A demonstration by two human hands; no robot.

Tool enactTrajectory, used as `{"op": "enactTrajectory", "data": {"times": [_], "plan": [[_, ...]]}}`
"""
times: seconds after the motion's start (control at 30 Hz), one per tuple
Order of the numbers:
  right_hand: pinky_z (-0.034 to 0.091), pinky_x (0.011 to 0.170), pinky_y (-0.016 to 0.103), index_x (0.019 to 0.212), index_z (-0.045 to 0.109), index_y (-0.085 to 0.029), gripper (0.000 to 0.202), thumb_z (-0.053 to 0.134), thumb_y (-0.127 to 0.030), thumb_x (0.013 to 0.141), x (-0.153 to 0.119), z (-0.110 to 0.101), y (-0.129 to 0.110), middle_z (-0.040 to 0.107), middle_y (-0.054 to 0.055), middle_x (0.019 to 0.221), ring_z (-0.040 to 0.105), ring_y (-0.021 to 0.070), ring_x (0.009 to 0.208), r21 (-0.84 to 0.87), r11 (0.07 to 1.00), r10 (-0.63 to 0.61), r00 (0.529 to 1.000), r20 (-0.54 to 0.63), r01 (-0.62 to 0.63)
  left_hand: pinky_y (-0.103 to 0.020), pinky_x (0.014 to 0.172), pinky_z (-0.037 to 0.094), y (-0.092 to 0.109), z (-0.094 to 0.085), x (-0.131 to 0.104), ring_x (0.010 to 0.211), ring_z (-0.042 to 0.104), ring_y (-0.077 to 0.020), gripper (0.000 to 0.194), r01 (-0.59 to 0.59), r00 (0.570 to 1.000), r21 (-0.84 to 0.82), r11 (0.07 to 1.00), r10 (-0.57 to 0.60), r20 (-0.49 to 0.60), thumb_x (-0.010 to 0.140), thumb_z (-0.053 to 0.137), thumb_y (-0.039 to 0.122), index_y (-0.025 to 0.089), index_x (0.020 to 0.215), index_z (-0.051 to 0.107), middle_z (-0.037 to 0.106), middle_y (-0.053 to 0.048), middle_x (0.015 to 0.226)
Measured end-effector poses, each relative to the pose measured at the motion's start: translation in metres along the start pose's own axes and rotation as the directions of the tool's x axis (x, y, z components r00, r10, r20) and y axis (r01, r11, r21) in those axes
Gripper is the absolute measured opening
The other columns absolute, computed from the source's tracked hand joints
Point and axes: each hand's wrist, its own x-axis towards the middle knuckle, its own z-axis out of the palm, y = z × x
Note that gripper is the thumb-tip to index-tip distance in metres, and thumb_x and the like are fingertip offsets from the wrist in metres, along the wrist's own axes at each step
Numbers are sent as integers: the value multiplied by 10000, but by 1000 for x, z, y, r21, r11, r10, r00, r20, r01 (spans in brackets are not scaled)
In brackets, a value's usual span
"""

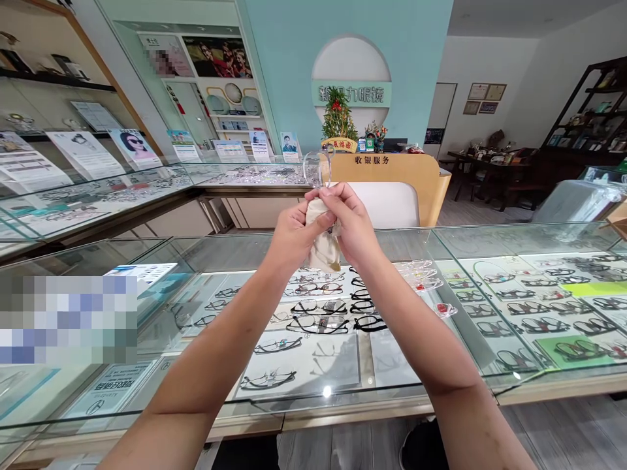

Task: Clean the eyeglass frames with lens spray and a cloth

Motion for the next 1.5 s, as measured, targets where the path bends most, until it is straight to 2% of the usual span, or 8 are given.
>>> {"op": "enactTrajectory", "data": {"times": [0.33, 0.6, 0.8, 1.0, 1.1, 1.27, 1.4, 1.5], "plan": [[618, 941, 351, 857, 586, -292, 430, 929, -552, 853, -2, 1, -6, 803, 5, 1028, 742, 206, 1043, -38, 999, -8, 1000, 10, 8, -285, 729, 517, -3, -6, 4, 779, 616, -155, 487, -64, 997, -54, 996, 67, 45, 901, 888, 677, 206, 881, 766, 692, -13, 839], [660, 889, 379, 872, 622, -288, 465, 951, -611, 809, 5, -9, -4, 818, 19, 1026, 765, 244, 1079, -34, 999, 0, 999, -39, -1, -301, 756, 534, 0, -14, 7, 834, 668, -200, 587, 52, 978, -45, 998, -42, 206, 723, 1033, 594, 190, 1072, 790, 735, -39, 910], [659, 980, 418, 897, 674, -287, 400, 927, -594, 852, 8, -9, 6, 831, 33, 1061, 777, 249, 1104, 21, 999, 31, 999, -18, -31, -322, 855, 564, -4, -3, 3, 933, 719, -221, 616, -45, 998, 13, 999, 44, 51, 698, 1043, 584, 182, 1097, 800, 787, -44, 990], [670, 983, 394, 896, 693, -284, 407, 914, -624, 854, 3, 1, 8, 861, 28, 1112, 779, 251, 1154, 7, 999, 42, 998, 38, -43, -300, 763, 546, -12, 2, 4, 831, 677, -181, 574, -112, 988, 17, 994, 113, -102, 832, 924, 713, 204, 1070, 808, 742, -8, 875], [664, 1004, 404, 880, 676, -285, 411, 942, -596, 844, 2, 1, 5, 856, 33, 1128, 775, 251, 1172, 19, 999, 28, 999, 45, -29, -294, 751, 555, -13, -2, 6, 867, 694, -193, 573, -95, 991, 18, 995, 96, -93, 860, 880, 756, 218, 1042, 805, 747, -14, 873], [635, 1001, 407, 897, 708, -288, 383, 952, -577, 837, 8, -12, -3, 839, 38, 1145, 755, 246, 1181, -25, 1000, -1, 1000, -3, 1, -344, 794, 611, -13, -15, 14, 969, 775, -257, 648, 71, 997, -74, 995, -70, 24, 843, 858, 811, 211, 1081, 797, 807, -78, 972], [592, 1017, 396, 875, 715, -297, 396, 960, -602, 809, 12, -26, -15, 833, 21, 1142, 712, 251, 1261, -102, 993, -58, 998, -28, 55, -359, 843, 645, -9, -29, 22, 1035, 802, -273, 633, 78, 997, -147, 986, -81, -16, 850, 873, 786, 217, 1115, 799, 840, -115, 1063], [548, 1037, 377, 854, 726, -288, 378, 956, -582, 797, 12, -31, -22, 823, 10, 1099, 687, 253, 1288, -203, 979, -8, 1000, -2, 7, -376, 883, 668, -1, -34, 26, 1128, 807, -305, 650, 24, 996, -195, 980, -40, -77, 880, 841, 789, 215, 1182, 803, 851, -133, 1137]]}}
